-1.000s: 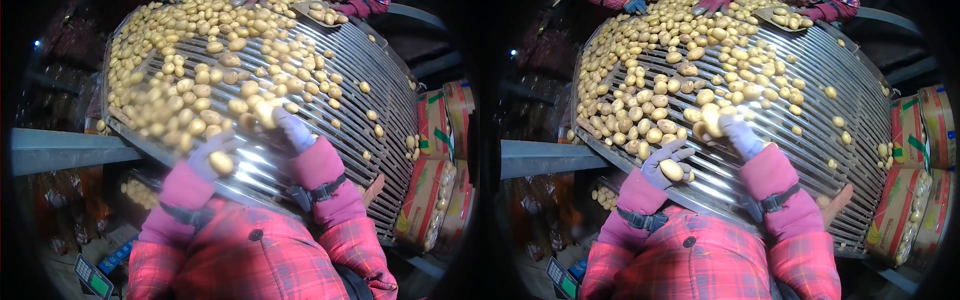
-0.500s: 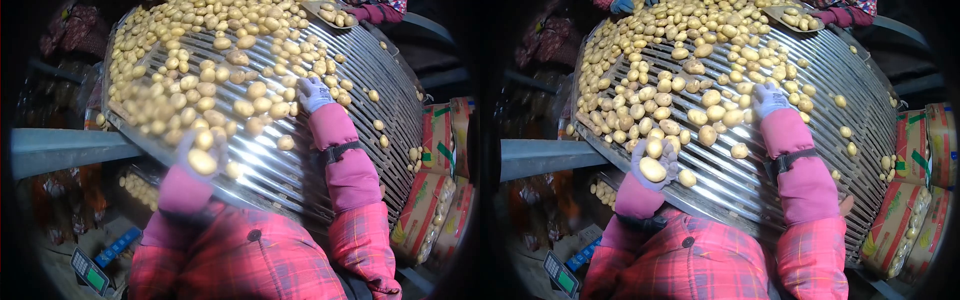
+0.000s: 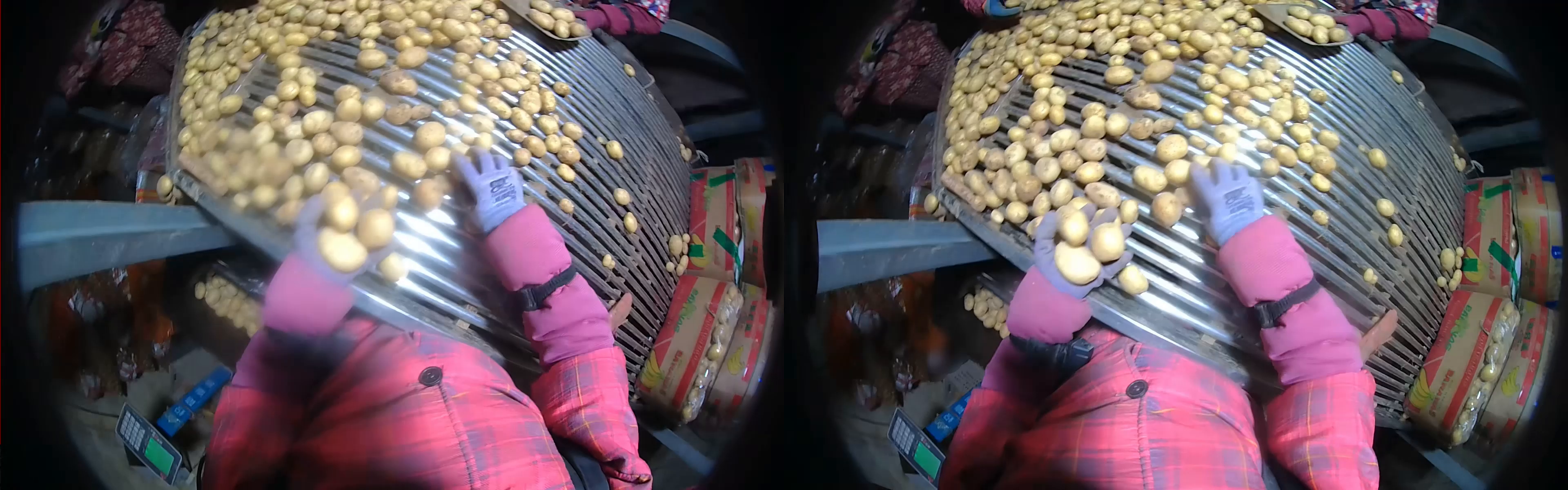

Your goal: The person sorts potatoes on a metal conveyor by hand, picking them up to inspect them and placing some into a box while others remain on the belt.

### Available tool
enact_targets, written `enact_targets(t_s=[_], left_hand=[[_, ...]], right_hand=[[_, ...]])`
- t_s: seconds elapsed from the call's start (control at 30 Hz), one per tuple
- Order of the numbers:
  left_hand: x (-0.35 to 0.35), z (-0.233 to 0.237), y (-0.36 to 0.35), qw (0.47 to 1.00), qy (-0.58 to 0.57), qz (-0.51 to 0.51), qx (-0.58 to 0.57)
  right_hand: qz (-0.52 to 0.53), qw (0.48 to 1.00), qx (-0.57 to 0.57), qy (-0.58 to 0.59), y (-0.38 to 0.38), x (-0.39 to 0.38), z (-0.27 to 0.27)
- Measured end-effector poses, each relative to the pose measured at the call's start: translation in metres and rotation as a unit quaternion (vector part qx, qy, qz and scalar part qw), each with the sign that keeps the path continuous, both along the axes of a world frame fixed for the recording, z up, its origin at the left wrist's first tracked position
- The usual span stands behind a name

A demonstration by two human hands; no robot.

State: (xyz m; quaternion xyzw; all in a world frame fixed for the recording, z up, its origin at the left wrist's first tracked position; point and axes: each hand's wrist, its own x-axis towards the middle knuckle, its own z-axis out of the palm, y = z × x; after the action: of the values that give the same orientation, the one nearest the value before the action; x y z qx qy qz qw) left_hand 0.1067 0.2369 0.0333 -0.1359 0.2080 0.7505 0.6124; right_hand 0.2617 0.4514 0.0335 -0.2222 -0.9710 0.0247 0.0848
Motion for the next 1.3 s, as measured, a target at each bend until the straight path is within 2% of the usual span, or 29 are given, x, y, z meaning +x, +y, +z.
enact_targets(t_s=[0.1,0.17,0.2,0.23,0.27,0.33,0.37,0.4,0.43,0.47,0.53,0.57,0.63,0.67,0.7,0.73,0.8,0.87,0.9,0.93,0.97,1.0,1.07,1.1,1.13,1.17,1.2,1.27,1.3], left_hand=[[0.0,0.013,0.004,0.999,0.031,-0.013,-0.03],[0.0,0.006,0.004,1.0,0.008,-0.011,0.0],[-0.001,0.005,0.004,1.0,0.004,-0.019,0.016],[-0.003,0.003,0.002,0.999,0.002,-0.025,0.029],[0.0,-0.005,0.003,0.995,0.082,-0.02,0.051],[-0.001,0.001,0.0,0.995,0.055,-0.051,0.066],[0.0,0.002,-0.003,0.996,0.064,-0.042,0.035],[0.001,0.002,-0.006,0.997,0.073,-0.033,0.003],[0.002,-0.006,-0.006,0.999,-0.002,0.001,0.045],[0.002,-0.012,-0.015,0.998,-0.043,0.036,0.018],[-0.013,-0.011,-0.037,0.965,-0.225,-0.002,0.135],[-0.016,0.0,-0.058,0.976,-0.159,-0.013,0.145],[-0.029,0.004,-0.1,0.984,-0.049,-0.013,0.169],[-0.039,-0.003,-0.121,0.983,-0.006,-0.003,0.183],[-0.049,-0.011,-0.142,0.98,0.036,0.009,0.195],[-0.048,0.005,-0.156,0.982,-0.022,0.058,0.179],[-0.073,-0.022,-0.199,0.965,-0.008,0.043,0.258],[-0.08,-0.036,-0.258,0.986,0.067,0.138,0.066],[-0.083,-0.043,-0.282,0.971,0.101,0.196,-0.092],[-0.093,-0.051,-0.301,0.971,0.101,0.195,-0.09],[-0.104,-0.061,-0.318,0.936,0.114,0.19,-0.272],[-0.112,-0.068,-0.331,0.869,0.125,0.18,-0.444],[-0.114,-0.069,-0.35,0.849,0.18,0.219,-0.446],[-0.115,-0.07,-0.36,0.823,0.233,0.259,-0.449],[-0.12,-0.079,-0.368,0.864,0.305,0.21,-0.339],[-0.122,-0.071,-0.357,0.861,0.311,0.219,-0.337],[-0.125,-0.067,-0.339,0.884,0.384,0.164,-0.21],[-0.115,-0.036,-0.281,0.883,0.423,0.12,-0.164],[-0.103,-0.012,-0.241,0.876,0.393,0.135,-0.243]], right_hand=[[-0.069,0.995,-0.032,-0.058,0.004,-0.015,-0.008],[-0.062,0.992,-0.003,-0.107,0.008,-0.015,0.001],[-0.119,0.972,-0.202,0.005,0.011,-0.014,-0.001],[-0.166,0.897,-0.393,0.117,0.011,-0.017,-0.001],[-0.164,0.749,-0.591,0.249,-0.011,-0.024,0.023],[-0.108,0.698,-0.665,0.243,-0.031,-0.03,0.035],[-0.084,0.709,-0.648,0.265,-0.055,-0.035,0.036],[-0.022,0.767,-0.598,0.231,-0.071,-0.037,0.019],[0.035,0.824,-0.532,0.193,-0.094,-0.038,0.035],[0.04,0.784,-0.592,0.183,-0.107,-0.035,0.042],[0.035,0.718,-0.672,0.178,-0.125,-0.028,0.045],[0.027,0.694,-0.696,0.183,-0.132,-0.022,0.041],[0.003,0.777,-0.618,0.119,-0.125,-0.001,0.018],[-0.074,0.752,-0.645,0.115,-0.125,0.01,0.011],[-0.088,0.813,-0.566,0.107,-0.12,0.017,0.021],[-0.117,0.839,-0.511,0.149,-0.116,0.033,0.005],[-0.153,0.841,-0.507,0.114,-0.104,0.049,0.017],[-0.168,0.83,-0.522,0.106,-0.104,0.051,0.017],[-0.133,0.844,-0.512,0.085,-0.107,0.05,0.019],[-0.096,0.857,-0.501,0.065,-0.11,0.047,0.022],[-0.097,0.847,-0.521,0.042,-0.116,0.042,0.027],[-0.081,0.866,-0.492,0.035,-0.118,0.042,0.024],[-0.062,0.885,-0.461,0.03,-0.124,0.041,0.028],[-0.098,0.857,-0.505,0.023,-0.125,0.038,0.04],[-0.131,0.827,-0.546,0.017,-0.124,0.036,0.048],[-0.117,0.878,-0.459,0.069,-0.111,0.044,0.031],[-0.11,0.901,-0.405,0.106,-0.091,0.054,0.019],[-0.125,0.941,-0.277,0.147,-0.054,0.064,0.012],[-0.15,0.956,-0.2,0.151,-0.037,0.072,0.009]])
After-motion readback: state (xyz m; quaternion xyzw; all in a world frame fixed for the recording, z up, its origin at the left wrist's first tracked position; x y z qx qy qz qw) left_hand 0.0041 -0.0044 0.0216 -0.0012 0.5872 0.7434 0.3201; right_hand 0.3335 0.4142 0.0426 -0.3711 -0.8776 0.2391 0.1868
